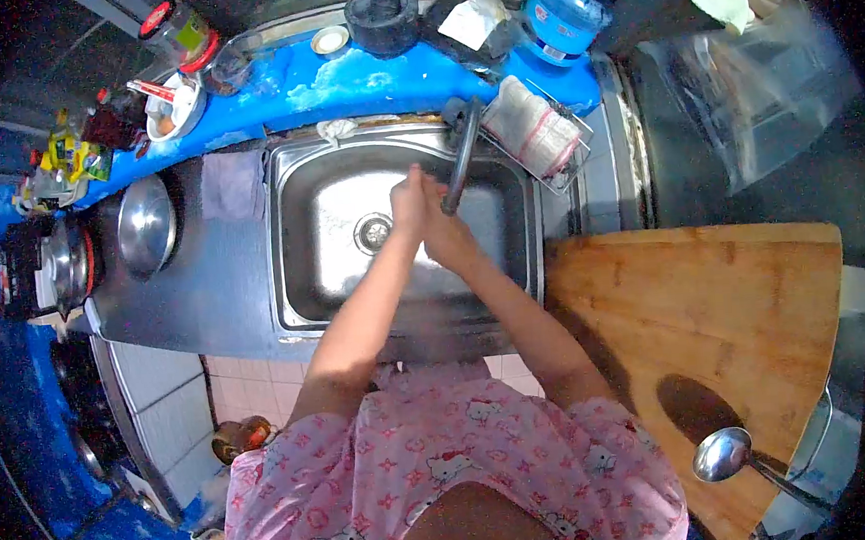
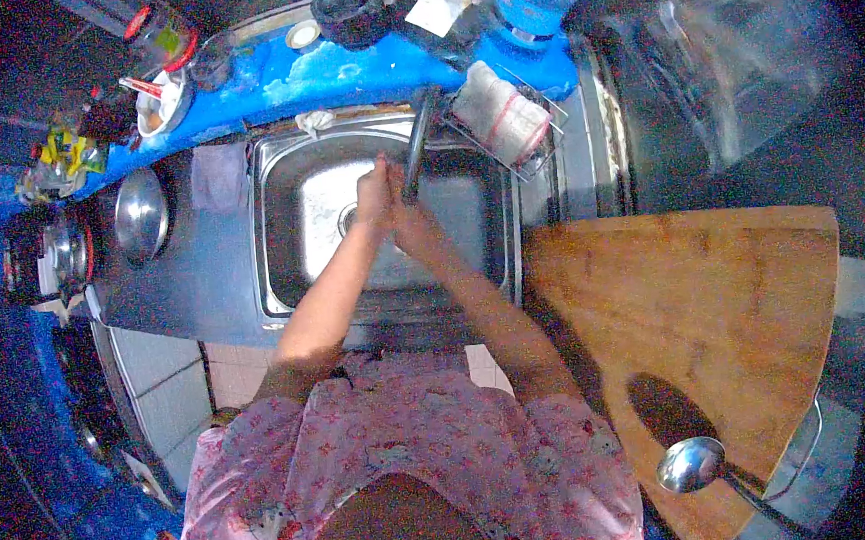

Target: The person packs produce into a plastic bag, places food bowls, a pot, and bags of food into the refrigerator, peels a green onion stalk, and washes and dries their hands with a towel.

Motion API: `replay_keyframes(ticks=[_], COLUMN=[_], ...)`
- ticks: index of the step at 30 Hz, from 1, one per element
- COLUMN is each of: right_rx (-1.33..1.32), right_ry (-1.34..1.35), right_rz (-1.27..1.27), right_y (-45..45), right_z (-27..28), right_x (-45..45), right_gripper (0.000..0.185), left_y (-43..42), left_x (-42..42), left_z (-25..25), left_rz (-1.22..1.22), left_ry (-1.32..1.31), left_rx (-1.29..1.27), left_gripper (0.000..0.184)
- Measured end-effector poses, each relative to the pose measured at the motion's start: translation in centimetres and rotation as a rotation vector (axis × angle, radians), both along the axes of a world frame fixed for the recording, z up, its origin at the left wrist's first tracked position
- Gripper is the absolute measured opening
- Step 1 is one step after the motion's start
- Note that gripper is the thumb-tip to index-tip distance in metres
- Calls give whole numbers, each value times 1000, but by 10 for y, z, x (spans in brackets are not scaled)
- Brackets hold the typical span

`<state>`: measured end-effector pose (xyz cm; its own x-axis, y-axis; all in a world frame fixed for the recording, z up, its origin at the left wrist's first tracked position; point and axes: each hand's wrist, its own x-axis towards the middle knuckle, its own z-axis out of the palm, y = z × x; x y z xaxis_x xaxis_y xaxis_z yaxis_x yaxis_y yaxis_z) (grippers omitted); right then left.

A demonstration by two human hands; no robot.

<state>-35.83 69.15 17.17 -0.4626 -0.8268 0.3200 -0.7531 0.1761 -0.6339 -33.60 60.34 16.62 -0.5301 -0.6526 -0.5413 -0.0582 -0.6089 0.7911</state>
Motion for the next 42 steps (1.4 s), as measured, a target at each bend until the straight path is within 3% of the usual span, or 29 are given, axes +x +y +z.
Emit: replay_keyframes(ticks=[2,3,7,10,11,13,14,17,19,20,22,23,26,28,30,31,32,35,37,39,40,42], right_rx=[-17,25,123,369,392,440,289,-40,-78,14,190,157,-90,67,313,324,293,130,-70,-95,-106,-170], right_ry=[-29,-205,-599,-562,-528,-462,-621,-939,-947,-677,-130,333,-472,-588,-402,-373,-337,-226,-146,-327,-364,-447], right_rz=[-41,-83,-278,-344,-350,-363,-313,-74,186,206,239,72,-146,-145,-340,-601,-608,-602,-553,-591,-600,-617], right_y=[-3,-3,-4,3,3,3,3,1,-8,-15,-31,-27,-23,-7,11,11,13,11,0,-6,-10,-20], right_z=[2,0,18,34,31,17,10,-12,-25,-19,-3,11,-52,-43,-55,-87,-84,-80,-81,-41,-43,-84], right_x=[-3,-2,-5,-17,-19,-24,-24,-21,-23,-21,-19,-12,-19,-42,-82,-97,-106,-124,-128,-112,-115,-134], right_gripper=[41,40,35,31,29,27,25,22,25,24,24,31,27,25,30,34,34,34,34,34,32,28], left_y=[3,1,10,30,31,32,33,21,7,5,9,12,25,37,40,42,43,40,23,26,17,17], left_x=[5,5,7,11,8,7,9,27,51,60,77,85,86,67,46,33,24,13,30,49,72,105], left_z=[26,10,39,40,32,33,37,46,14,9,7,9,-17,17,36,47,52,57,31,20,12,6], left_rz=[-44,-53,-376,-307,-348,-426,-464,-661,-507,-424,-224,-124,-222,-380,-419,-396,-374,-304,-598,-258,-423,-396], left_ry=[-55,-14,-477,-202,-228,-288,-321,-449,-264,-167,-226,-258,-397,-313,-250,-240,-226,-273,-472,-402,-410,-623], left_rx=[13,46,-624,-1003,-856,-906,-931,-1325,-1519,-1607,-1584,-1567,-1406,-1471,-1587,-1616,-1648,-1279,-1628,-1188,-1562,-1561], left_gripper=[45,52,52,41,29,23,20,20,20,23,24,25,26,24,21,20,19,15,28,26,19,15])
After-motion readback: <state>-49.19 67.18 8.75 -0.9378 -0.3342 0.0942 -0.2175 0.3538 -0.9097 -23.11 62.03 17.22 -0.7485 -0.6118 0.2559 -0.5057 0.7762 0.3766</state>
